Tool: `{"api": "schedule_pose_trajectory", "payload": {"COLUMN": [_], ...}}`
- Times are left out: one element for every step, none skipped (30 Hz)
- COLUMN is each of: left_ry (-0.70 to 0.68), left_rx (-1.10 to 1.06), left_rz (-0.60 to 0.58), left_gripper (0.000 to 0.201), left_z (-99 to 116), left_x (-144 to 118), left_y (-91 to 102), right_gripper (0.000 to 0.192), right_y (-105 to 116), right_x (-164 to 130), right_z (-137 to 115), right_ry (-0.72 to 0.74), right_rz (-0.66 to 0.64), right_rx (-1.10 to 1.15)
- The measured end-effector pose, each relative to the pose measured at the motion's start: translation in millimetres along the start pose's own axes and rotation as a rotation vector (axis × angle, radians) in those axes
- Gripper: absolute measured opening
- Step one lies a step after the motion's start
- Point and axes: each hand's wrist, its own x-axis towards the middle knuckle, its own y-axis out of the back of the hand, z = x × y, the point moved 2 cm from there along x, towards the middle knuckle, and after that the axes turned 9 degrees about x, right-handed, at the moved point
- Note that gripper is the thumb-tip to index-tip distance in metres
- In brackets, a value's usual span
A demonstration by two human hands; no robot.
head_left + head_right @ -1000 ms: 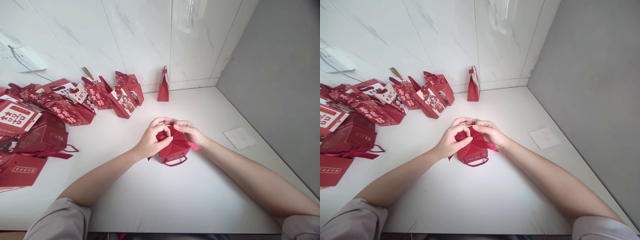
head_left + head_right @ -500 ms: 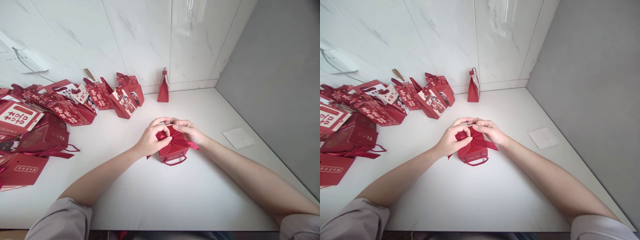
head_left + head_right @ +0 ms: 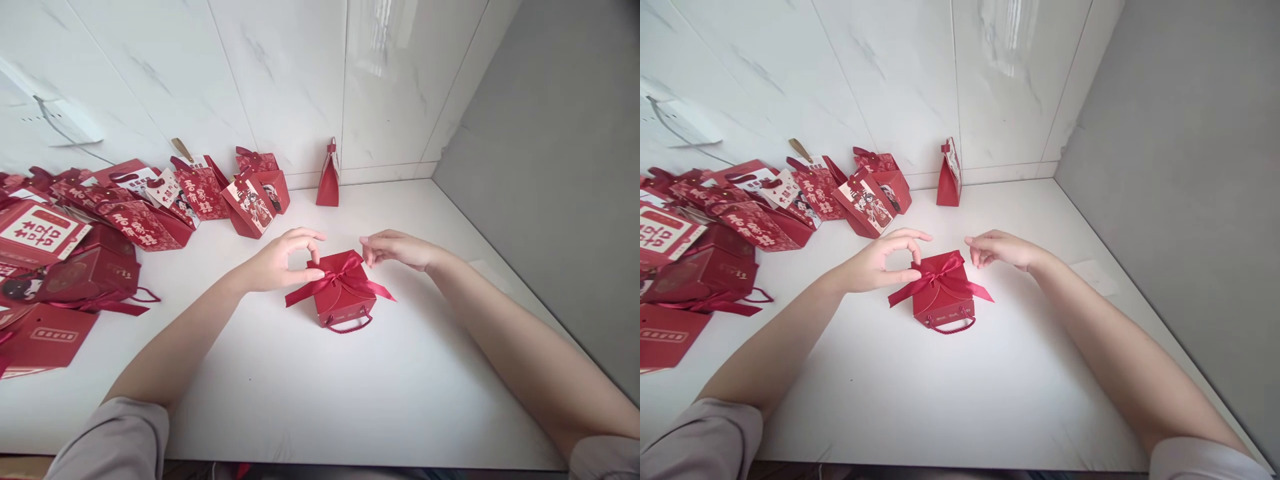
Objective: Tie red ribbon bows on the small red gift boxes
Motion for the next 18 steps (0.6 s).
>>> {"api": "schedule_pose_trajectory", "payload": {"left_ry": [0.005, 0.007, 0.007, 0.006, 0.006, 0.007, 0.009, 0.01, 0.009, 0.007, 0.002, -0.004, -0.009, -0.012, -0.01, -0.002, 0.01, 0.026], "left_rx": [0.002, -0.003, -0.014, -0.028, -0.041, -0.052, -0.063, -0.075, -0.088, -0.104, -0.123, -0.141, -0.159, -0.175, -0.192, -0.209, -0.226, -0.24], "left_rz": [-0.027, -0.053, -0.075, -0.092, -0.103, -0.109, -0.113, -0.118, -0.124, -0.131, -0.138, -0.147, -0.154, -0.159, -0.16, -0.159, -0.155, -0.147], "left_gripper": [0.021, 0.023, 0.025, 0.026, 0.027, 0.027, 0.027, 0.026, 0.025, 0.024, 0.022, 0.021, 0.023, 0.025, 0.028, 0.03, 0.032, 0.033], "left_z": [-2, -3, -4, -5, -6, -6, -7, -7, -8, -8, -9, -10, -10, -10, -11, -11, -11, -12], "left_x": [0, 0, 0, 0, 0, 0, 0, 0, 1, 1, 1, 1, 1, 1, 1, 1, 1, 1], "left_y": [-1.2, -2.7, -4.0, -5.0, -5.6, -5.7, -5.6, -5.2, -4.8, -4.2, -3.6, -2.9, -2.0, -1.0, 0.1, 1.3, 2.3, 3.3], "right_gripper": [0.053, 0.057, 0.062, 0.066, 0.069, 0.068, 0.065, 0.059, 0.053, 0.047, 0.042, 0.039, 0.037, 0.035, 0.034, 0.033, 0.033, 0.034], "right_y": [1, 1, 0, -2, -5, -8, -12, -15, -17, -19, -21, -23, -24, -25, -27, -28, -29, -30], "right_x": [-2, -5, -7, -10, -12, -15, -16, -18, -19, -20, -21, -21, -22, -22, -22, -22, -21, -20], "right_z": [1, 0, 0, -2, -3, -5, -7, -9, -11, -12, -14, -15, -15, -16, -16, -15, -15, -14], "right_ry": [-0.07, -0.12, -0.152, -0.171, -0.185, -0.193, -0.196, -0.196, -0.193, -0.186, -0.179, -0.171, -0.16, -0.148, -0.137, -0.126, -0.115, -0.104], "right_rz": [-0.079, -0.164, -0.254, -0.342, -0.423, -0.493, -0.548, -0.584, -0.606, -0.62, -0.632, -0.64, -0.643, -0.644, -0.646, -0.645, -0.643, -0.637], "right_rx": [-0.044, -0.074, -0.09, -0.094, -0.093, -0.091, -0.092, -0.098, -0.103, -0.107, -0.108, -0.104, -0.095, -0.087, -0.08, -0.074, -0.068, -0.063]}}
